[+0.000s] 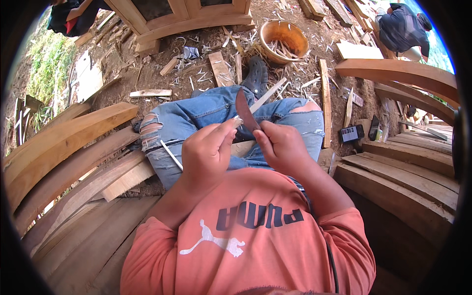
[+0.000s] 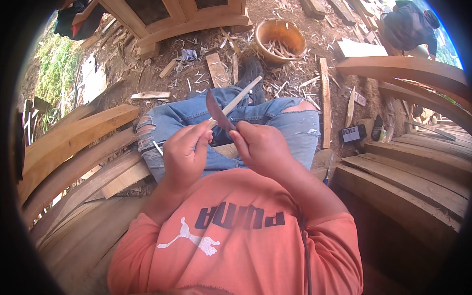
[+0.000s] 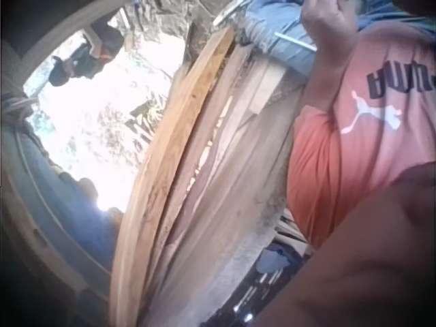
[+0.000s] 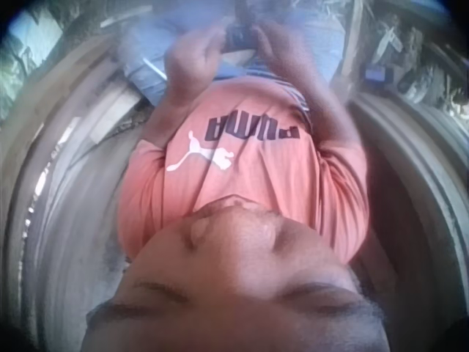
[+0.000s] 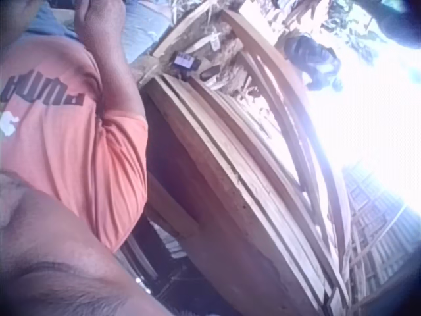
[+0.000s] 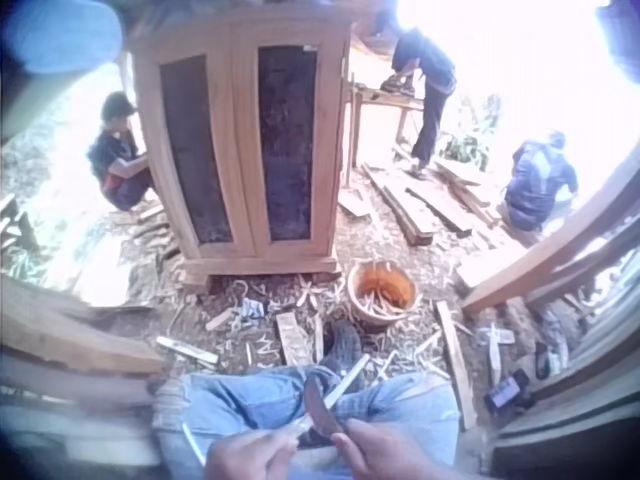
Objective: The person sits on the ground and shapes a small wooden stick using a knife and sandpaper. They then use a hammer to tap the stick against a wooden block to refine its shape.
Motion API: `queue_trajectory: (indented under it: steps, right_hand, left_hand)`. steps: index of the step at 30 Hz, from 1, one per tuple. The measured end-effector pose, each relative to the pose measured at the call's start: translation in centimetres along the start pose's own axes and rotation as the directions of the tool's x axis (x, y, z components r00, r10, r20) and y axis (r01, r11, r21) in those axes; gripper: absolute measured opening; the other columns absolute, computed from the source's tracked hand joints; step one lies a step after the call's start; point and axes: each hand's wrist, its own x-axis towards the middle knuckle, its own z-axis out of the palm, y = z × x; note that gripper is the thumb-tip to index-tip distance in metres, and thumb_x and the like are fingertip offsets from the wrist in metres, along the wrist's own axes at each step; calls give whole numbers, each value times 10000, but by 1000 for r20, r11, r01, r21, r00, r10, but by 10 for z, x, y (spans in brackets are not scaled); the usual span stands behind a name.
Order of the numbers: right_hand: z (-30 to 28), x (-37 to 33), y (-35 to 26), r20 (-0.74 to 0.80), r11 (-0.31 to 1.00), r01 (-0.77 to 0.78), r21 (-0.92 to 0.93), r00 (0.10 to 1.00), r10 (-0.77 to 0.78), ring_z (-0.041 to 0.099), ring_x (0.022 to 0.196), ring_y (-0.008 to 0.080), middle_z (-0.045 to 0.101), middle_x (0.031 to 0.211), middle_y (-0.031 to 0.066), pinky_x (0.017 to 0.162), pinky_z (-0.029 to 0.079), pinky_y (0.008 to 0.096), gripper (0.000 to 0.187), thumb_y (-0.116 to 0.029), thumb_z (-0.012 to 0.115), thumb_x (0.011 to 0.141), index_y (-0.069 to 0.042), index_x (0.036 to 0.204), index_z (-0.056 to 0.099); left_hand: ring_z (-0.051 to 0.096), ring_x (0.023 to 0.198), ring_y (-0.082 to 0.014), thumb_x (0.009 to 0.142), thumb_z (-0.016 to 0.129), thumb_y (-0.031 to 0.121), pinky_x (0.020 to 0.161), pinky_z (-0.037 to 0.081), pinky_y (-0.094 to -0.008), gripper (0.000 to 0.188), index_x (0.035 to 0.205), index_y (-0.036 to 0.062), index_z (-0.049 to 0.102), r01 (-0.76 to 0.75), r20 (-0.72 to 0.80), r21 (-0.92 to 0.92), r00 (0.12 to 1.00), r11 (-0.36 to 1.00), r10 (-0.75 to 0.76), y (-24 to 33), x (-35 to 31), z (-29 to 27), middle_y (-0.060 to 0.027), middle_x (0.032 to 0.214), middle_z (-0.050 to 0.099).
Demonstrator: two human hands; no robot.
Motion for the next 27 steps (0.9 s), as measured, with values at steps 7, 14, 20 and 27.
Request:
queue_trajectory:
  steps: [7, 14, 20, 27]
  right_hand:
    - [2, 3, -3, -58, 1000, -17, 4, 998, 17, 648, 717, 469, 621, 714, 224, 639, 477, 558, 279, -267, 641, 1065, -42, 905, 605]
    - [-5, 10, 5, -150, 990, -142, 21, 978, 143, 632, 703, 487, 612, 713, 225, 631, 475, 562, 323, -291, 607, 1091, -49, 882, 565]
    - [-14, 18, 8, -175, 985, -171, 20, 969, 172, 653, 706, 451, 615, 701, 197, 630, 487, 537, 329, -306, 620, 1086, -50, 886, 573]
    - [-20, 18, 14, -148, 951, -153, 268, 969, 197, 615, 595, 211, 569, 639, 83, 579, 460, 371, 279, -269, 591, 1116, -37, 983, 673]
  left_hand:
    - [746, 724, -271, 986, 710, 4, 651, 577, -348, 218, 1195, -23, 769, -61, -40, 52, 997, 997, 63, -4, -1, 3, -158, 848, 752]
    - [745, 716, -261, 991, 696, -9, 649, 579, -350, 228, 1208, -23, 765, -39, -33, 48, 999, 998, 40, 0, 4, -1, -150, 843, 752]
    - [748, 722, -244, 999, 699, 5, 651, 578, -339, 216, 1203, -22, 766, -22, -4, 11, 1000, 1000, 22, -3, -1, 1, -144, 848, 757]
    - [758, 756, -245, 994, 728, 38, 673, 578, -333, 195, 1171, -26, 777, 56, 29, -67, 998, 996, -54, 0, -4, 1, -140, 865, 772]
